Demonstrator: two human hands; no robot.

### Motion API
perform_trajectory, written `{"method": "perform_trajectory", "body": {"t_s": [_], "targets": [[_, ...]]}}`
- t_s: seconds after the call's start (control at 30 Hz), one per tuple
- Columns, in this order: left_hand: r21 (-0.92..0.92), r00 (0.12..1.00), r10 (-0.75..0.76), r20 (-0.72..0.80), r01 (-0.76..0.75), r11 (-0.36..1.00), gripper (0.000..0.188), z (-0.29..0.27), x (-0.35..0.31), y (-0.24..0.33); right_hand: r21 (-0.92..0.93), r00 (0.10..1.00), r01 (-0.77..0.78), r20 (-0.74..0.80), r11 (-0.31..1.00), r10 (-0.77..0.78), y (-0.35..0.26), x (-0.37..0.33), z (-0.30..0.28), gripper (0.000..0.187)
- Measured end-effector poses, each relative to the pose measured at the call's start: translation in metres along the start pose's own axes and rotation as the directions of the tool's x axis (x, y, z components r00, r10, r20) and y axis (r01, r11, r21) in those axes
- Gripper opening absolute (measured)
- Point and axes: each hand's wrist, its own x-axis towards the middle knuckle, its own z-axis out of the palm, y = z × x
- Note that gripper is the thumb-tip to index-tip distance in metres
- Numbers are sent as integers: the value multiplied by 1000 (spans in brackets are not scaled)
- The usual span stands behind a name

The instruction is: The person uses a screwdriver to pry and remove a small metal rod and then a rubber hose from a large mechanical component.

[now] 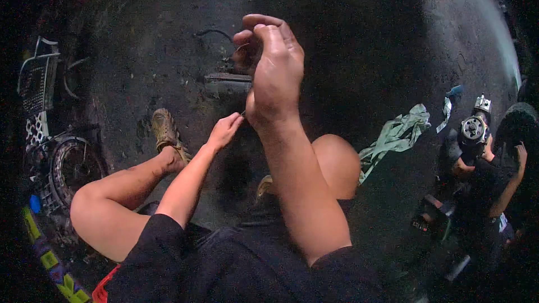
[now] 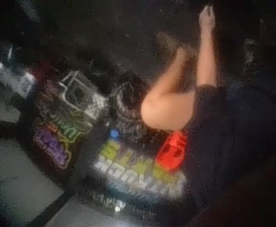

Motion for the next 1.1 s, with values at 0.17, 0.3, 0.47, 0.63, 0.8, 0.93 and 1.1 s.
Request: {"method": "perform_trajectory", "body": {"t_s": [0.17,0.3,0.47,0.63,0.8,0.93,1.1], "targets": [[-49,982,-91,-167,84,995,27,-34,-41,-31,-277,979,170,160,946,-129,25,-25,40,17],[-26,988,-112,-106,110,994,31,-66,-23,-16,-429,810,483,549,763,-205,71,-94,86,13],[202,991,127,30,-130,971,26,-121,0,36,-359,453,783,889,507,-71,72,-134,74,19],[302,943,253,217,-312,901,35,-166,30,78,-580,619,743,785,334,-15,10,-125,39,17],[521,825,397,402,-562,642,37,-202,47,83,-719,727,681,686,138,-11,-60,-108,-6,21],[610,721,483,497,-686,395,47,-177,100,101,-861,861,509,509,15,-7,-176,-51,-43,33],[687,713,469,521,-677,266,51,-170,114,88,-991,946,122,102,46,-309,-162,4,-97,25]]}}
